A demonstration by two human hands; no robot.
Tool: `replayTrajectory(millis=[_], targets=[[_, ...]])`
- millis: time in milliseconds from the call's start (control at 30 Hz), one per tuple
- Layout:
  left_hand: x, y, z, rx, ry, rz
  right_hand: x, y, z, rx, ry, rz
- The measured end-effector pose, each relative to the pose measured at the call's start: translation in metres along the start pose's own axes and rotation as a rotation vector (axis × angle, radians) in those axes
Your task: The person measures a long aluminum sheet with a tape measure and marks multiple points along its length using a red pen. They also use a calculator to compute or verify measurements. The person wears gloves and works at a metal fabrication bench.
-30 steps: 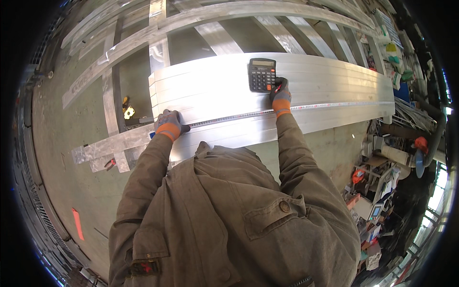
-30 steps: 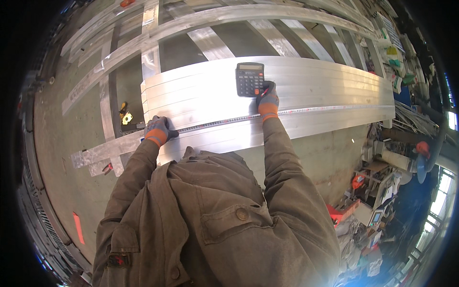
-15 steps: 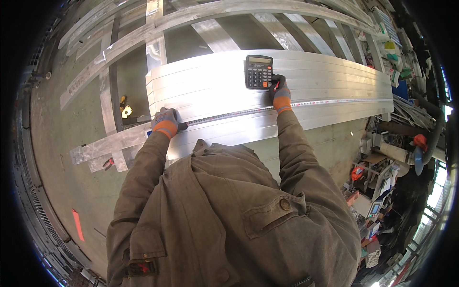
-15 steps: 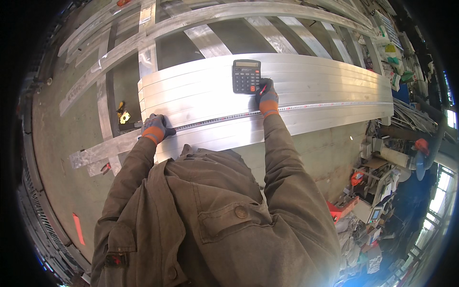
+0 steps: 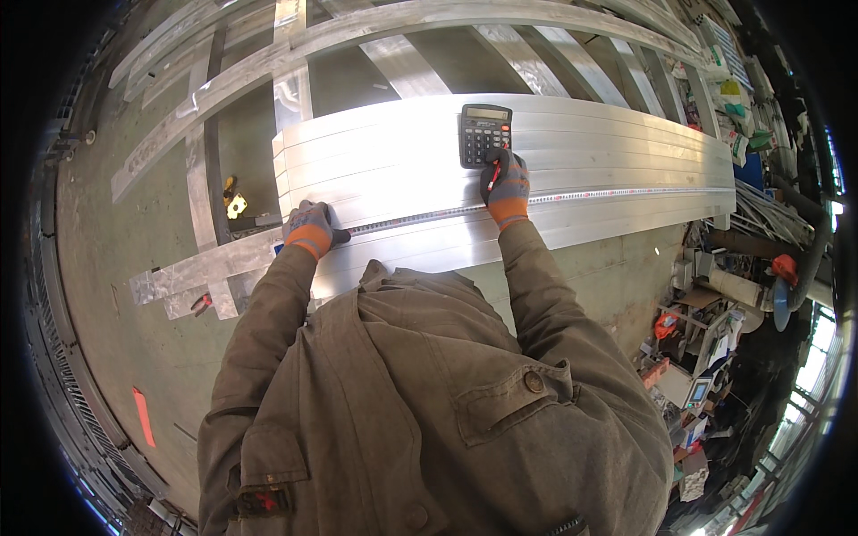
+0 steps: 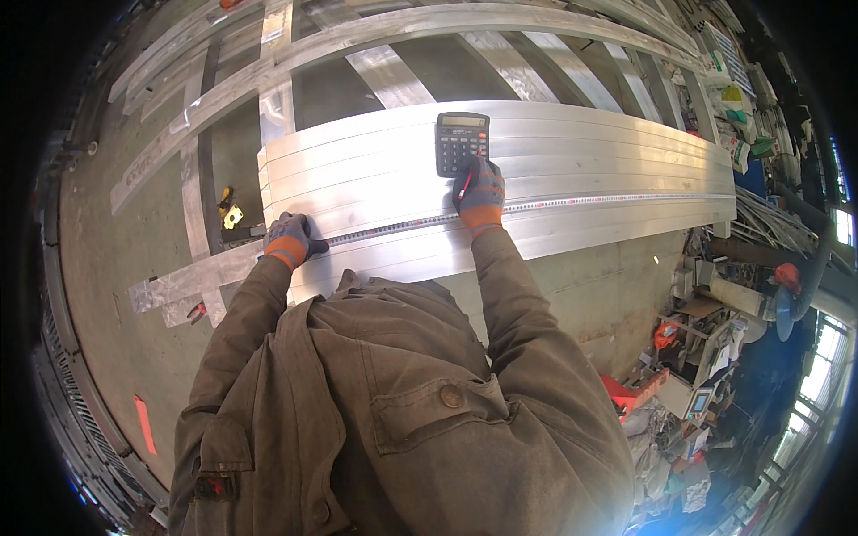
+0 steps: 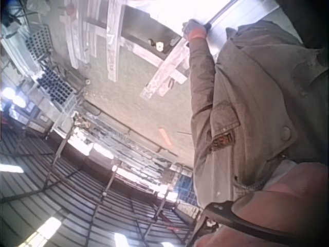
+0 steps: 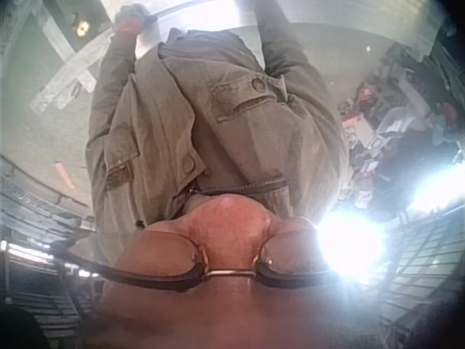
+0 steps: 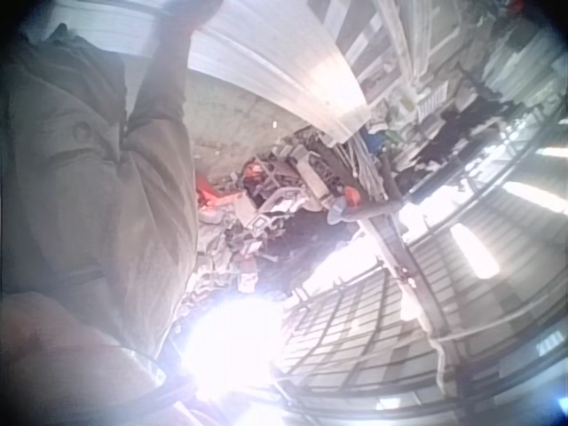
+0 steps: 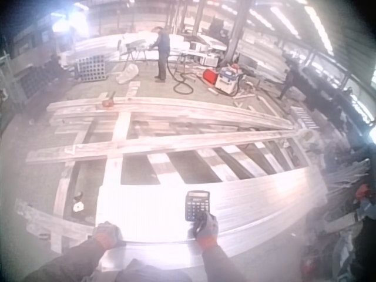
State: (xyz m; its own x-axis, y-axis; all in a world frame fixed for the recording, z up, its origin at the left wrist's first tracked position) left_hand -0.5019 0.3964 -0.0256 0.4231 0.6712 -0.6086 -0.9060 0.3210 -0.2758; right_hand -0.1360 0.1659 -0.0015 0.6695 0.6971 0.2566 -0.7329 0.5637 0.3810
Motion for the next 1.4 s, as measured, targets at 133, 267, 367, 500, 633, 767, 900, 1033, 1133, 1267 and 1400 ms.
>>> replayTrajectory(millis=[133,267,367,500,633,767,900,1033,1133,1267,1400], targets=[[0.001,0.001,-0.001,-0.015,-0.01,-0.014,-0.01,-0.002,-0.002,-0.044,-0.016,-0.047],[0.001,0.001,0.0,-0.021,-0.016,-0.007,-0.016,-0.004,-0.012,-0.057,0.01,-0.061],[0.002,0.001,-0.002,0.023,0.076,0.025,-0.016,-0.008,-0.019,-0.088,0.077,-0.108],[0.002,0.0,0.0,0.008,0.058,0.022,-0.017,0.0,-0.012,-0.03,0.025,-0.103],[0.0,0.001,0.0,-0.02,0.0,-0.018,-0.019,0.011,-0.009,0.035,0.028,-0.057],[0.002,0.002,-0.002,-0.016,0.0,-0.012,-0.017,0.013,-0.007,0.01,-0.018,-0.066],[0.002,0.002,-0.002,-0.009,0.007,-0.007,-0.014,-0.001,0.001,0.082,-0.059,-0.203],[0.001,0.002,-0.001,-0.002,0.005,-0.006,-0.007,-0.013,0.002,0.134,-0.014,-0.276],[0.002,0.002,-0.001,0.003,0.008,-0.001,0.001,-0.016,-0.003,0.114,-0.012,-0.247],[0.002,0.002,0.0,0.002,0.008,0.008,0.013,-0.012,-0.012,0.1,-0.037,-0.155],[0.001,0.001,0.0,-0.006,0.003,0.0,0.022,-0.006,-0.019,0.076,-0.025,-0.119]])
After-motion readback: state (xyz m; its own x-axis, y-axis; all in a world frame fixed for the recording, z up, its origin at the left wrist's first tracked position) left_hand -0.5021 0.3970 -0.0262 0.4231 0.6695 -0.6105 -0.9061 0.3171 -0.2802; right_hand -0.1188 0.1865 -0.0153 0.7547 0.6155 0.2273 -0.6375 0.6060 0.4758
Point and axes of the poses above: each hand's wrist, its own x-axis towards the middle knuckle, its own z-axis out of the back of the hand, y = z × x, the point moved 8 cm from there along x, towards the middle knuckle, and after that the axes turned 14 degrees about -x, right-handed, at the moved point
